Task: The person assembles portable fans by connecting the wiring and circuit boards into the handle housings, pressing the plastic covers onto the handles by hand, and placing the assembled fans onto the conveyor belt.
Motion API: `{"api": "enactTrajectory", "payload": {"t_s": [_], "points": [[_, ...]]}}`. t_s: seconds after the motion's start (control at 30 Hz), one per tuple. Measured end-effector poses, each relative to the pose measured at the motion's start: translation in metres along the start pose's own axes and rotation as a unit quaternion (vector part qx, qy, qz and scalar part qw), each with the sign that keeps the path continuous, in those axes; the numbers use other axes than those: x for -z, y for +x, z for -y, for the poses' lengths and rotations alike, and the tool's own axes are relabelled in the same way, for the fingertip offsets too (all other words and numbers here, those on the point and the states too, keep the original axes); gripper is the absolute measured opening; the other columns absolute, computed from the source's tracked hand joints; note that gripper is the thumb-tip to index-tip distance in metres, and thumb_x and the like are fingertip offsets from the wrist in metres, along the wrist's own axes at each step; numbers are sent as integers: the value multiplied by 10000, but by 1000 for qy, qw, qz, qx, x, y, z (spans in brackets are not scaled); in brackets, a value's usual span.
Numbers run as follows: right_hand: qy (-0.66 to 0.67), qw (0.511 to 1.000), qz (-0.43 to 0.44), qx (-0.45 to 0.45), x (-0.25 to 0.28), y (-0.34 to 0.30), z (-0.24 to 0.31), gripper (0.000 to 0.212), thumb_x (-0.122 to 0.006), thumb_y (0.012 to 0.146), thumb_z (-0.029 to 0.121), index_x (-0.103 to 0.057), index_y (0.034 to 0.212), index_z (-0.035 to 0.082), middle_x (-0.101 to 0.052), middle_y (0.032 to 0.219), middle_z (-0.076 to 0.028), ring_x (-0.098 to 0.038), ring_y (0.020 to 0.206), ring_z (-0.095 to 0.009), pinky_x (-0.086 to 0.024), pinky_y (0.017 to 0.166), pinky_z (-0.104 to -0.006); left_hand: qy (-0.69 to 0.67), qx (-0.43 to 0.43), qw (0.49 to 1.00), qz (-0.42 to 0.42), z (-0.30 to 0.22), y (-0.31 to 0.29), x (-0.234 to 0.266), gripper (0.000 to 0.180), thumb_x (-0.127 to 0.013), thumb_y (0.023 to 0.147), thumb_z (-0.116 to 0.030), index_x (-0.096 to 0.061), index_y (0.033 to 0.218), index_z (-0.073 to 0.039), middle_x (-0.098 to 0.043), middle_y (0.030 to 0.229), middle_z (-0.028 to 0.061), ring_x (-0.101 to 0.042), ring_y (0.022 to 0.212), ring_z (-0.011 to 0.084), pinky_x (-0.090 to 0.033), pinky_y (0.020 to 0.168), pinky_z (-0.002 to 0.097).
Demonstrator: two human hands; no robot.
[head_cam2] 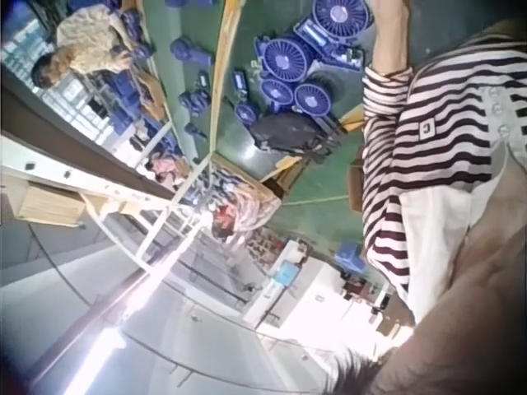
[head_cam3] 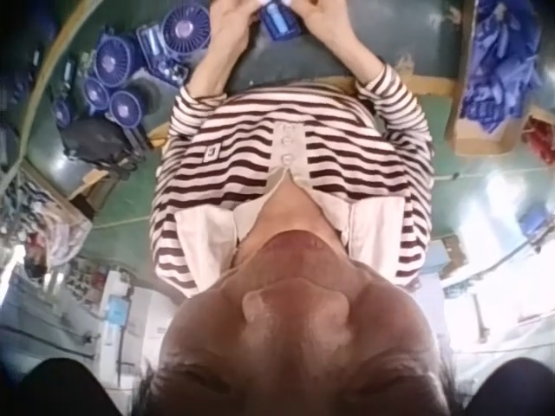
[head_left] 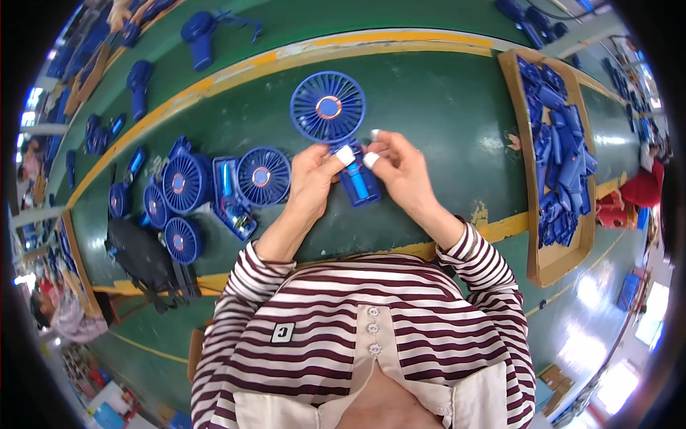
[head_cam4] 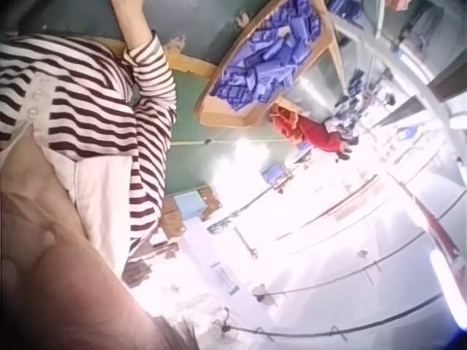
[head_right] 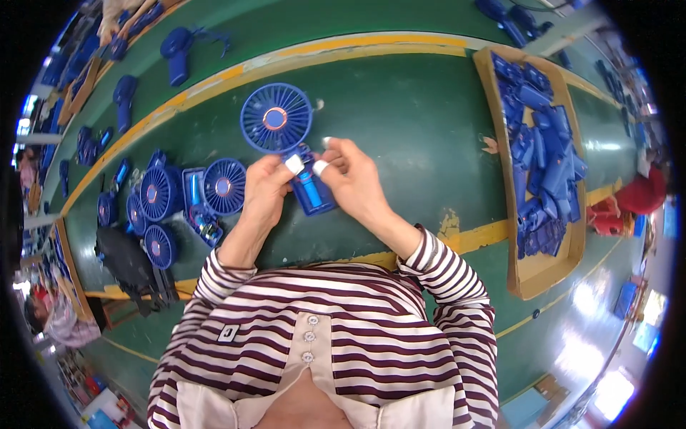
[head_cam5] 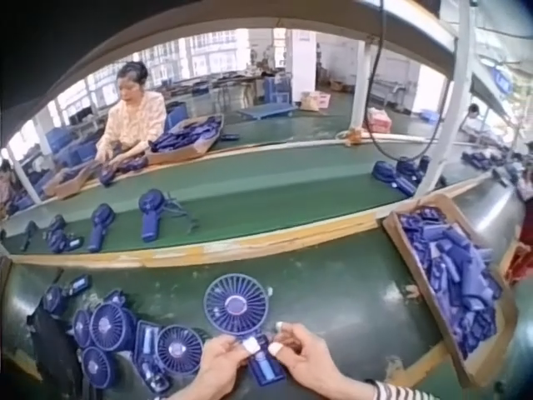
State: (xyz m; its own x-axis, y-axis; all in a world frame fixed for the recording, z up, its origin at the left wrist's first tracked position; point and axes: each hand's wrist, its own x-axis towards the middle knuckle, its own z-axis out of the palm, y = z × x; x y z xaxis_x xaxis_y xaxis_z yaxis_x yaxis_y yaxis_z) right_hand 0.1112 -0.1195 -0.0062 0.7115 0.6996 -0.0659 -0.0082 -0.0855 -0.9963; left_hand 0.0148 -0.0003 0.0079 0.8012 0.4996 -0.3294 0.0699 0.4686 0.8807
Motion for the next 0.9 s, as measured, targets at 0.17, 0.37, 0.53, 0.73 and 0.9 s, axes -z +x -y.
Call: {"api": "enactTrajectory", "payload": {"t_s": [0.17, 0.37, 0.53, 0.73, 0.9], "points": [[-313, 943, -55, 100, -16, -2, 3, 344, -537, 681, 103, -528, 1021, 48, -572, 857, -144, -582, 778, -321, -485, 661, -395, 25, 5, 999, -44, 19, -6, 10, 123, -573, 755, -35, -584, 877, -27, -599, 794, 20, -548, 661, 76, -421, 553, 187], [-192, 977, -4, 89, -7, -3, 7, 321, -568, 778, 153, -511, 1055, 3, -584, 910, -172, -598, 832, -285, -487, 708, -365, -26, -33, 998, -43, 19, -1, 10, 204, -573, 795, -43, -554, 988, 19, -597, 905, 67, -573, 785, 113, -457, 644, 202], [140, 986, -17, -83, 20, -16, 7, 294, -526, 864, 145, -511, 1106, -21, -596, 930, -67, -564, 817, -120, -474, 705, -252, -126, -83, 988, 39, -4, 10, -14, 300, -564, 831, -89, -499, 1095, 36, -593, 1026, 186, -607, 889, 287, -501, 788, 369], [199, 976, 8, -86, 12, -17, 4, 322, -528, 869, 176, -504, 1126, -17, -588, 959, -73, -554, 854, -120, -457, 756, -270, -109, -87, 990, 19, -1, 3, -10, 281, -527, 855, -114, -503, 1092, 35, -578, 1057, 210, -607, 905, 293, -513, 785, 372], [189, 981, 5, -48, 4, -18, 1, 323, -559, 846, 115, -493, 1131, -22, -595, 942, -60, -550, 848, -102, -454, 754, -254, -95, -91, 991, 20, 1, 2, -10, 289, -524, 858, -110, -499, 1104, 39, -576, 1060, 214, -608, 903, 289, -508, 793, 364]]}}
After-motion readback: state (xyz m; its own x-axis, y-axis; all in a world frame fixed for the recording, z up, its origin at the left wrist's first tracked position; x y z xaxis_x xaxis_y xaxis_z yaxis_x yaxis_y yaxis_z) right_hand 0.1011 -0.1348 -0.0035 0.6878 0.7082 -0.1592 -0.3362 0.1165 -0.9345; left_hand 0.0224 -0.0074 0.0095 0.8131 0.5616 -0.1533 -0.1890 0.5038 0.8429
